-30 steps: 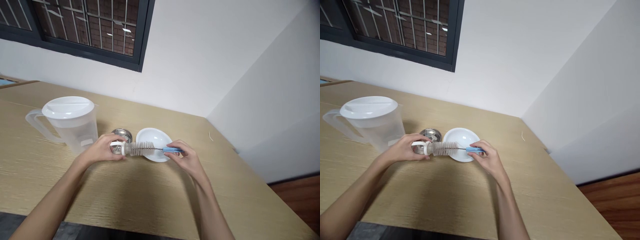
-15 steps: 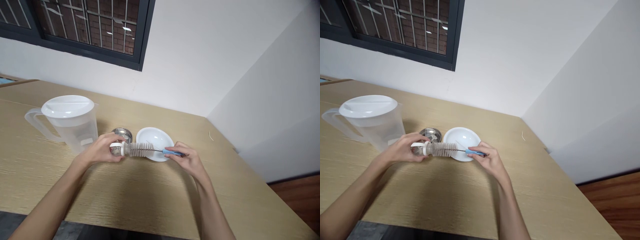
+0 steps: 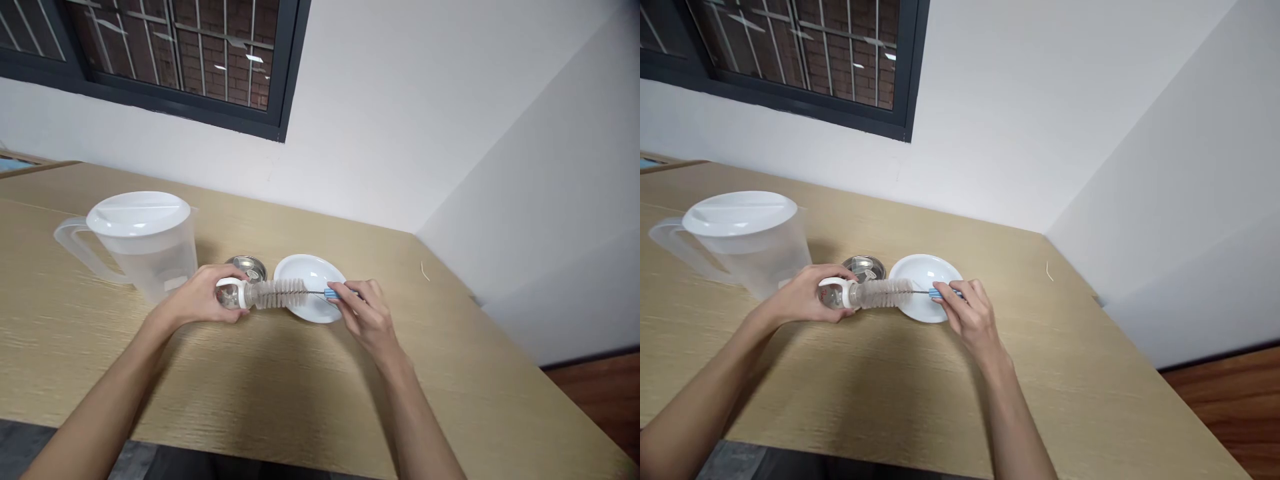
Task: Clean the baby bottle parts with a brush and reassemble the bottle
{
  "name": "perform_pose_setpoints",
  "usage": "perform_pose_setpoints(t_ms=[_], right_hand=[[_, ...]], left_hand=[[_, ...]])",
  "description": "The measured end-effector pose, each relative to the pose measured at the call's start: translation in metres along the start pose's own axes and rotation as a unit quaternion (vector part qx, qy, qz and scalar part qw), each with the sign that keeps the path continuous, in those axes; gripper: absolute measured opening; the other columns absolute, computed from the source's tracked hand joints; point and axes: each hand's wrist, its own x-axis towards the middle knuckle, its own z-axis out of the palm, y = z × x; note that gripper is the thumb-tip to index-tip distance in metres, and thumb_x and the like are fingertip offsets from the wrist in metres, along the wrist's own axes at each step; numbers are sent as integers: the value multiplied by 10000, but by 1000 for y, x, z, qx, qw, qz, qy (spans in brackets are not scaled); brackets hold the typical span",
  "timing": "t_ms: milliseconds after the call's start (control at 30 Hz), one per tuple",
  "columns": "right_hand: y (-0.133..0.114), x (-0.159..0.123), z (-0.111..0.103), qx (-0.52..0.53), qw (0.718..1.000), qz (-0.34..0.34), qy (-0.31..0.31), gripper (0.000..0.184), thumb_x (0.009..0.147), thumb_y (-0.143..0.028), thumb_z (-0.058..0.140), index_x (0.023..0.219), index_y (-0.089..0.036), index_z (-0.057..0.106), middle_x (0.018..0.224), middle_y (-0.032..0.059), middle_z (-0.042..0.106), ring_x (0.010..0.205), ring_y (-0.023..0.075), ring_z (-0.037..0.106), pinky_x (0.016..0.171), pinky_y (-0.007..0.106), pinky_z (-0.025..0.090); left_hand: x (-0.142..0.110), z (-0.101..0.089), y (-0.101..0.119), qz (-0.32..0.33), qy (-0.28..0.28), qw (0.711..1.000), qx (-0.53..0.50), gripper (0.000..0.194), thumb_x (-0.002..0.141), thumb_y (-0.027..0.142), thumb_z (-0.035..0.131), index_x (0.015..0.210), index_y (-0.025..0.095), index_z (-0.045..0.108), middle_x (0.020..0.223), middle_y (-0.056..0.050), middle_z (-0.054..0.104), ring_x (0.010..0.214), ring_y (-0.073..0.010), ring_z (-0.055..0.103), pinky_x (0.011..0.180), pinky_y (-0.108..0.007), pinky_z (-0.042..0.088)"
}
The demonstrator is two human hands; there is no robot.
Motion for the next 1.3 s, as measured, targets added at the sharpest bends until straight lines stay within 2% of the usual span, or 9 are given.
perform_pose_setpoints(t_ms=[300,433,667,767,967,1033,1200,1300], right_hand=[[-1,5,-7,75,989,62,-107,259,982,-306,497,1179,-274,661,881,54,635,785,192,567,738,340,456],[-1,5,-12,107,973,116,-169,264,990,-363,479,1124,-266,685,842,36,635,732,165,570,679,295,457],[-2,6,-15,120,953,144,-237,276,989,-405,478,1063,-268,707,864,25,673,714,151,580,634,263,442],[-4,7,-15,110,955,145,-236,277,989,-405,476,1049,-268,709,841,20,673,686,149,571,618,266,431],[-4,6,-13,95,980,101,-145,236,974,-374,508,1059,-259,696,827,36,658,786,193,565,741,329,451],[-3,5,-13,110,975,111,-155,238,977,-378,501,1034,-253,695,818,36,650,774,189,564,715,319,453],[-3,5,-16,155,948,162,-225,305,988,-412,467,925,-230,703,799,25,656,691,155,570,593,268,424],[-2,6,-18,173,938,182,-239,317,982,-430,473,924,-228,710,831,25,681,702,154,582,565,257,415]], left_hand=[[0,0,6,39,-9,999,33,431,627,301,739,1043,238,644,963,-10,709,804,-193,653,691,-273,470],[0,3,7,63,-13,996,60,419,634,270,709,1045,239,634,963,-10,703,839,-198,657,708,-272,466],[0,6,1,78,-13,992,94,405,641,260,684,1040,235,621,969,-25,695,867,-209,653,715,-283,469],[1,6,1,87,-9,992,91,415,637,257,688,1046,235,622,981,-25,698,877,-210,655,725,-284,477],[1,4,3,88,-1,993,79,408,650,273,692,1050,229,623,1020,-39,705,916,-217,662,755,-280,487],[0,4,1,94,4,992,80,412,653,283,696,1054,226,620,1025,-45,705,918,-222,663,761,-288,492],[0,4,1,97,3,992,81,458,660,294,706,1100,226,594,1041,-49,701,911,-218,664,772,-297,493],[0,3,5,96,2,992,82,426,665,274,696,1074,225,586,1007,-38,699,884,-209,661,757,-292,483]])
